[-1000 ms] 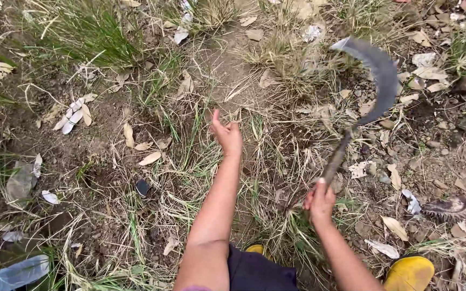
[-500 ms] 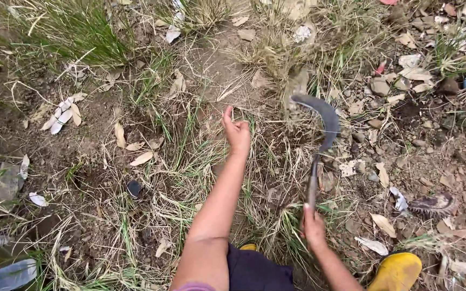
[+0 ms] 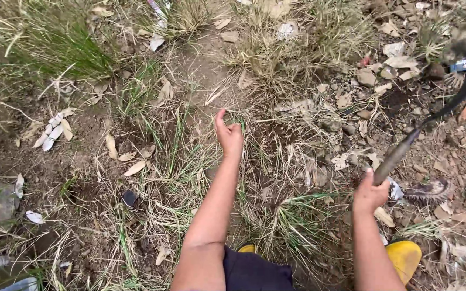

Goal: Cutting and clearing grass and weeds using a hand sickle in a backyard area

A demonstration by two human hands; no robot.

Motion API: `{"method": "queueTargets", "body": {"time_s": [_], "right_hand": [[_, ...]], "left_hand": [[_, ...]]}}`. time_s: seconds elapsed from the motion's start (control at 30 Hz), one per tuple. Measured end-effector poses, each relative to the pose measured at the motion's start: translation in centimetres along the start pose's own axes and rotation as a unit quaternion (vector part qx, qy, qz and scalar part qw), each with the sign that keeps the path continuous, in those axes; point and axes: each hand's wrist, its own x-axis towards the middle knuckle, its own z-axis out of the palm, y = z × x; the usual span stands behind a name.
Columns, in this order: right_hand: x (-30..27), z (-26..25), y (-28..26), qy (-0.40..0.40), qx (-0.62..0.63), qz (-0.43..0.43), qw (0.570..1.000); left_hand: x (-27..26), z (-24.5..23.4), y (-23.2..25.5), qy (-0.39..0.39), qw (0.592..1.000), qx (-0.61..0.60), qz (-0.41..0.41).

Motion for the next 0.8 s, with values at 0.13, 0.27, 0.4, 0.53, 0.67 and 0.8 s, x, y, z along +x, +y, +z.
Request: {"method": "queueTargets", "body": {"time_s": [0.13,0.27,0.4,0.53,0.67,0.8], "right_hand": [[3.8,-0.8,4.7,-0.035,-0.202,0.019,0.978],[0.0,-2.0,2.0,-0.174,-0.216,0.01,0.961],[-3.9,-2.9,0.5,-0.264,-0.036,0.103,0.958],[-4.4,-3.0,0.9,-0.29,0.12,0.05,0.948],[-1.7,-3.7,-1.5,-0.364,0.326,0.196,0.85],[0.2,-5.3,-0.5,-0.448,0.363,0.212,0.789]], "left_hand": [[0.1,-0.3,-2.1,-0.004,0.998,0.051,0.027],[0.3,0.7,-2.7,-0.02,0.999,0.026,-0.024],[0.6,0.4,-4.4,-0.029,0.999,0.038,0.003],[0.2,0.2,-3.7,-0.025,0.999,0.033,0.001],[0.1,0.5,-3.3,-0.029,0.999,0.035,0.0],[-0.9,1.7,1.8,-0.121,0.987,0.04,-0.102]]}}
